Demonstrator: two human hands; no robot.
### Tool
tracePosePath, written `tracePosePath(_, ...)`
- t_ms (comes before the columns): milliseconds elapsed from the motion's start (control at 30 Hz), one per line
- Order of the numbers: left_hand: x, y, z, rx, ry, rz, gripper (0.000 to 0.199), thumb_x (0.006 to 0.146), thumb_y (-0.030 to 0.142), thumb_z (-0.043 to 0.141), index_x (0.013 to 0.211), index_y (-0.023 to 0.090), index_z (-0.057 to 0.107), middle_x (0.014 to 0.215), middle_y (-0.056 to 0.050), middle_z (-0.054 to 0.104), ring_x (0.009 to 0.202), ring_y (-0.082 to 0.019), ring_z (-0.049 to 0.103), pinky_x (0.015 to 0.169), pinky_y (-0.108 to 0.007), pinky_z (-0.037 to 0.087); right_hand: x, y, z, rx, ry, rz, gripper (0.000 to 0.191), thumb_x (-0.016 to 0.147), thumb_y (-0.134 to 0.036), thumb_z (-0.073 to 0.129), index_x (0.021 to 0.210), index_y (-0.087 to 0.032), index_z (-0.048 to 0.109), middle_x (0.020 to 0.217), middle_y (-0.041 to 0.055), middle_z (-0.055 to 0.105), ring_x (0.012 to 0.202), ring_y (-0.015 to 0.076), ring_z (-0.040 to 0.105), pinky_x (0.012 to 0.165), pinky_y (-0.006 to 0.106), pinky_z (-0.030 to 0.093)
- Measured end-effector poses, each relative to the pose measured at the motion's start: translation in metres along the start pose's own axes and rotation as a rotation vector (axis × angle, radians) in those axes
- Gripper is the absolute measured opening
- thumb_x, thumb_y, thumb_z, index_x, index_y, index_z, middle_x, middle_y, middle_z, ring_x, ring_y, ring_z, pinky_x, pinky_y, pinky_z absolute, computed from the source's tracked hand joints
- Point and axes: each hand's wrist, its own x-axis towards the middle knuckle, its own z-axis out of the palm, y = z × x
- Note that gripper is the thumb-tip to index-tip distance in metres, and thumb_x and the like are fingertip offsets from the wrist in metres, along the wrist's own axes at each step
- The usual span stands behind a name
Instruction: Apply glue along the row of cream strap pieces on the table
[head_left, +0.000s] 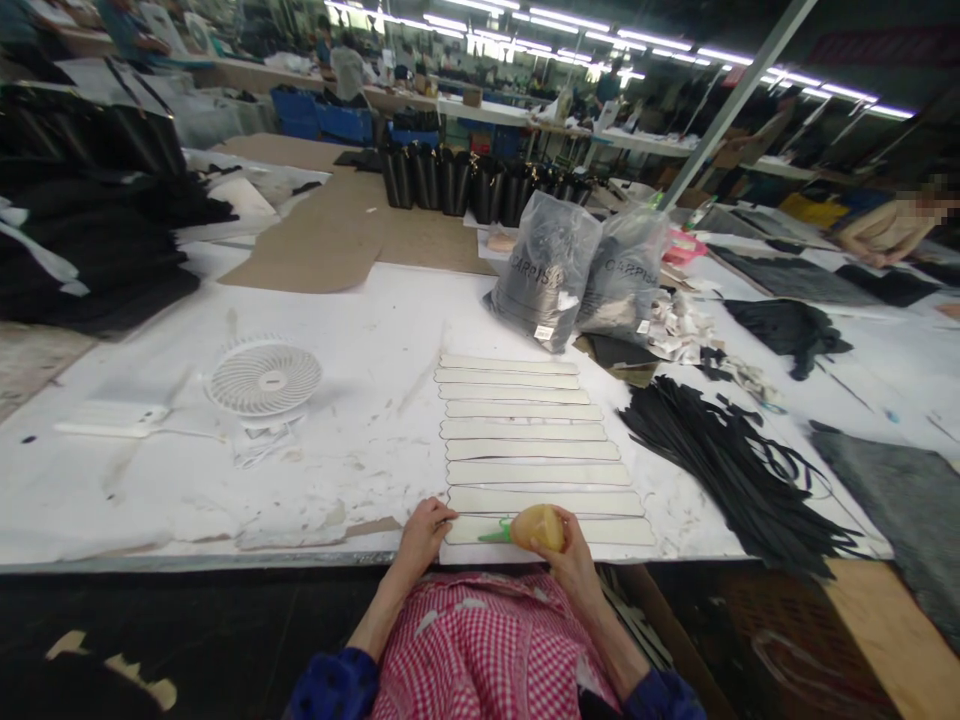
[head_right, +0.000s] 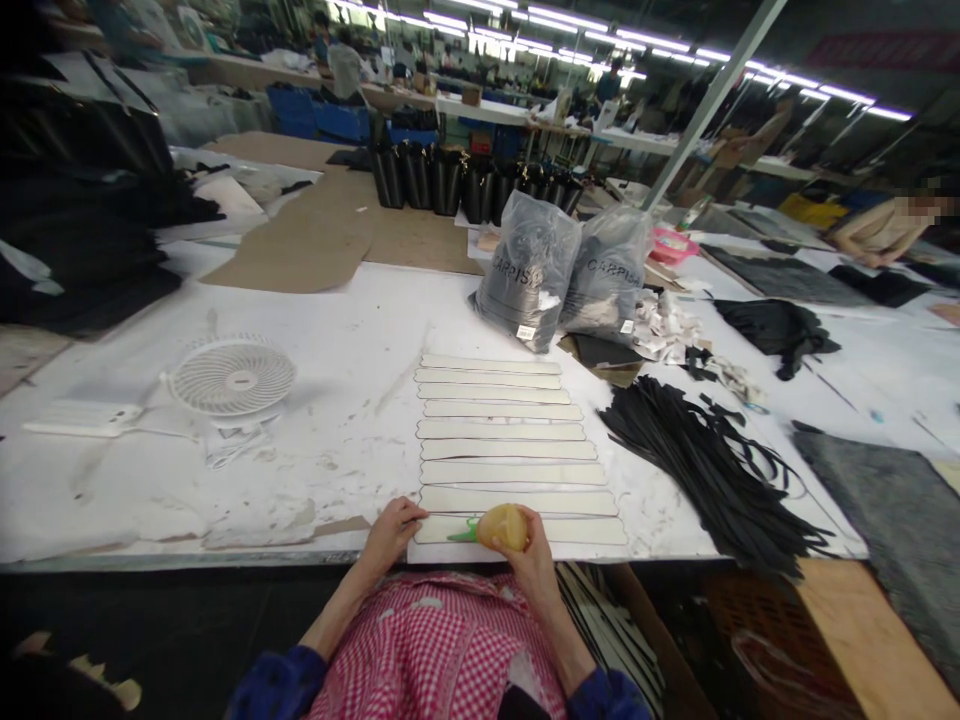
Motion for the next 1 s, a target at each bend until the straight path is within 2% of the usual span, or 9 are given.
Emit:
tracePosePath(367,0.000,0.003,-0.003,-0.004,-0.008,-0.004,0.024,0.076,0.018,0.051,0.090,0.022,0.070,0.088,-0.005,0.060,0.093,-0.021,0.055,0.086,-0.038,0.045,-0.004,-0.003,-0.017,0.034,0.105,0.051,0.073,0.050,-0.045,0.081,0.112,-0.022,0.049,0.098,0.0059,0.067,0.087,0.0267,0.064,0.077,0.042,0.053)
tracePosePath(600,0.000,0.004,-0.003,-0.007,0.001,-0.008,0.023,0.076,0.020,0.051,0.089,0.023,0.070,0.088,-0.004,0.060,0.091,-0.021,0.055,0.086,-0.037,0.045,-0.005,-0.006,-0.034,0.032,0.175,0.087,0.071,0.052,-0.046,0.081,0.112,-0.024,0.049,0.098,0.0059,0.066,0.086,0.0282,0.064,0.069,0.041,0.056)
tracePosePath(1000,0.003,-0.001,-0.002,-0.002,0.009,0.024,0.022,0.075,0.028,0.053,0.087,0.023,0.071,0.085,-0.005,0.061,0.090,-0.022,0.058,0.085,-0.040,0.048,-0.001,-0.012,-0.069,0.051,0.239,0.085,0.073,0.048,-0.044,0.083,0.111,-0.023,0.053,0.091,0.0044,0.066,0.076,0.0247,0.064,0.065,0.041,0.054)
